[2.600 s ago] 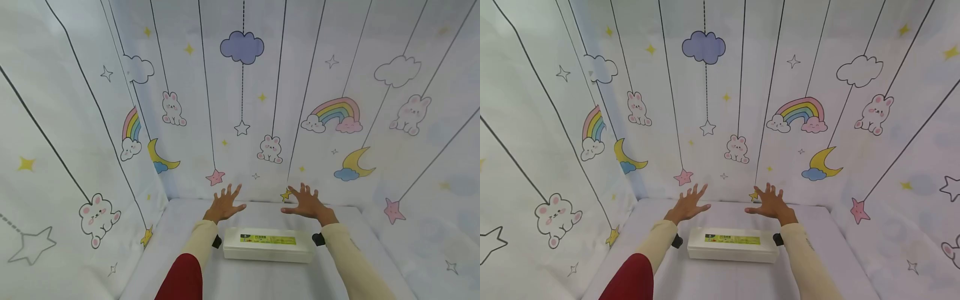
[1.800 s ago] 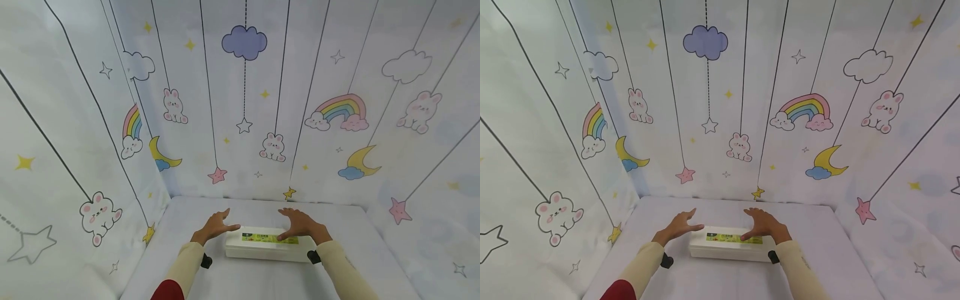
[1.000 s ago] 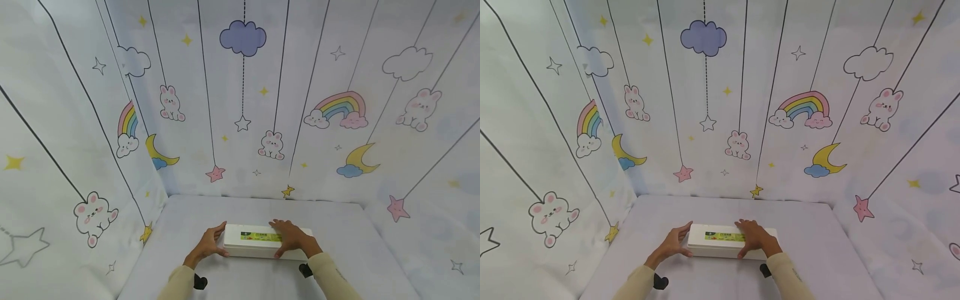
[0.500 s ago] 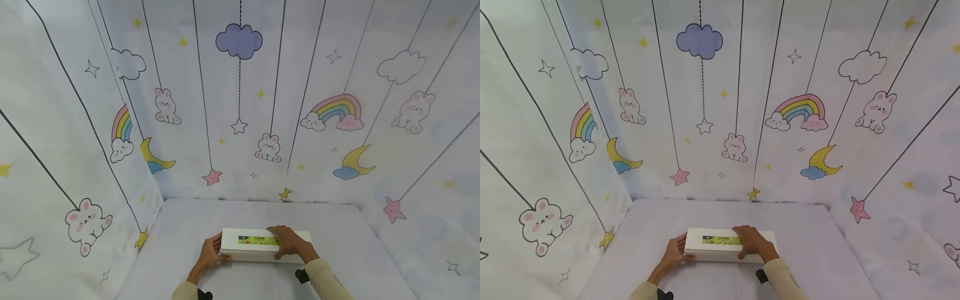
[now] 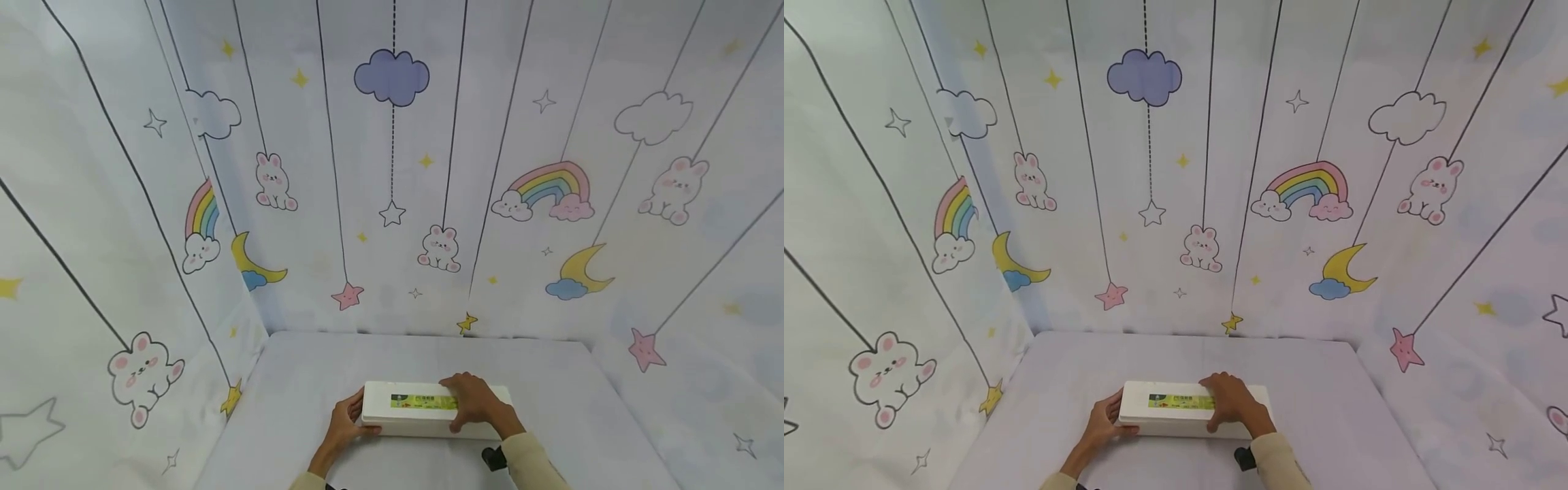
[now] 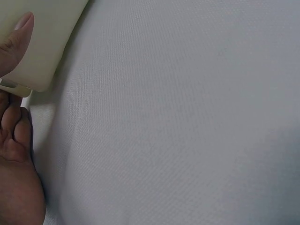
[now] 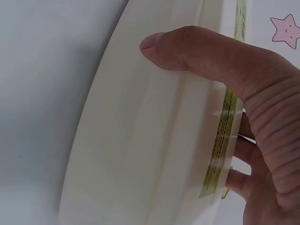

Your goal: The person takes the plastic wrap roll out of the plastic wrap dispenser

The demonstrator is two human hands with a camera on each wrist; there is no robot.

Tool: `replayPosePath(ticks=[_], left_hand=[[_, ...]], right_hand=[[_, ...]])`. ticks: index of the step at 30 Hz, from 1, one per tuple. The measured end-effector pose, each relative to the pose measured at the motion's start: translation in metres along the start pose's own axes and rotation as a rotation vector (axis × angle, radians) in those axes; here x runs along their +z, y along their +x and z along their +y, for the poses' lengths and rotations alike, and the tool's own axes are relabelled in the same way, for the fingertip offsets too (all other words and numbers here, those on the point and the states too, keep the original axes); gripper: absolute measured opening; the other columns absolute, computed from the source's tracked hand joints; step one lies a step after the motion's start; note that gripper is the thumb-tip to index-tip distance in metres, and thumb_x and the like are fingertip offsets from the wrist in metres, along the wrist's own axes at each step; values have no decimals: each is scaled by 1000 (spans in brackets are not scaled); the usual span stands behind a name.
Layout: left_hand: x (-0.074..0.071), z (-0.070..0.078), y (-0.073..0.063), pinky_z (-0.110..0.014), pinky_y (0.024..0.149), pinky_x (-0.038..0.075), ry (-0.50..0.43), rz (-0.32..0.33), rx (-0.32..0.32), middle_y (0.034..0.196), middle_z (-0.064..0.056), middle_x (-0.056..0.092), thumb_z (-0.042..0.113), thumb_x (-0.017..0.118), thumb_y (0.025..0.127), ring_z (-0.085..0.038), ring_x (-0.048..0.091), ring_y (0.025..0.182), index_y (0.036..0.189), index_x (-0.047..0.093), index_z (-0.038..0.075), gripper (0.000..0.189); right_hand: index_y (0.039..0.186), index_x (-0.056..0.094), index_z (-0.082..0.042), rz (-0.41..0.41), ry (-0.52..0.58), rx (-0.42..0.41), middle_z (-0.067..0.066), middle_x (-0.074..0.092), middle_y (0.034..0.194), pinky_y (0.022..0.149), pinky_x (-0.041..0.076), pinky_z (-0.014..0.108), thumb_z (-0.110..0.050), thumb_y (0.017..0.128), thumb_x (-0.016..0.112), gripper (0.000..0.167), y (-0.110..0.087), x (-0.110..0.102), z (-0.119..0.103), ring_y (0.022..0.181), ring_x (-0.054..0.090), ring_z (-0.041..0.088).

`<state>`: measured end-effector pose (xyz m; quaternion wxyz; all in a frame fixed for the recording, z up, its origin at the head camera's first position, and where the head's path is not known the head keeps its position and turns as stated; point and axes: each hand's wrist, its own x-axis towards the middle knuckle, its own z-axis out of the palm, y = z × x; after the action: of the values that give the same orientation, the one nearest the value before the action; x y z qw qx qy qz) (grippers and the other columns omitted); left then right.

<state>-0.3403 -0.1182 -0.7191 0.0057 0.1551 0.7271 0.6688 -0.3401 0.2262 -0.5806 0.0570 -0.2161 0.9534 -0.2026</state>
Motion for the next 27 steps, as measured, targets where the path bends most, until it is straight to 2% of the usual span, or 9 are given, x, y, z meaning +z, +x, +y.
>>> replayPosePath(ticks=[4,8,12,14,19,21,25,27], left_hand=[[2,2,-2,-13,118,46,-8,4,-23,165,-28,47,9,103,72,-38,53,152,161,39,-12,112],[3,8,-2,-20,121,48,25,0,-16,164,-30,47,7,102,73,-47,51,152,160,39,-14,110],[3,9,-2,-25,122,49,59,4,-22,164,-30,48,9,103,73,-49,51,151,160,40,-14,110],[3,9,-2,-24,122,49,69,15,-40,164,-28,50,11,103,72,-46,52,151,161,41,-11,111],[3,8,-4,-28,122,50,73,20,-24,163,-29,50,12,104,72,-48,53,150,161,41,-12,112],[2,7,-4,-29,121,51,79,17,3,162,-31,50,11,104,72,-48,54,149,160,41,-13,111],[2,5,-3,-24,120,51,74,12,31,162,-31,50,9,103,73,-38,58,149,160,43,-12,108],[2,5,-3,-19,120,49,56,13,18,162,-29,51,8,102,73,-30,60,149,160,44,-10,106]], right_hand=[[136,74,-2,-7,9,9,12,77,128,106,57,63,-19,53,108,91,-1,-3,-2,115,68,32],[136,74,1,-5,20,-6,13,78,127,106,57,62,-16,53,108,91,0,-5,-3,114,68,32],[135,74,1,-3,20,-14,12,78,125,104,58,60,-17,52,108,92,2,-6,-3,111,66,28],[136,74,1,-3,19,-11,11,78,125,104,58,59,-17,52,108,92,4,-8,-4,110,65,26],[138,72,2,-19,28,5,11,76,125,105,56,60,-14,53,107,93,2,-12,-9,111,63,26],[139,71,3,-25,38,11,12,75,125,106,56,62,-13,55,107,94,0,-14,-11,112,62,27],[141,69,4,-16,47,32,14,74,127,107,55,65,-14,56,107,95,-3,-18,-13,114,63,30],[142,69,3,-8,36,44,14,75,128,108,55,65,-16,57,107,95,-4,-19,-12,114,63,30]])
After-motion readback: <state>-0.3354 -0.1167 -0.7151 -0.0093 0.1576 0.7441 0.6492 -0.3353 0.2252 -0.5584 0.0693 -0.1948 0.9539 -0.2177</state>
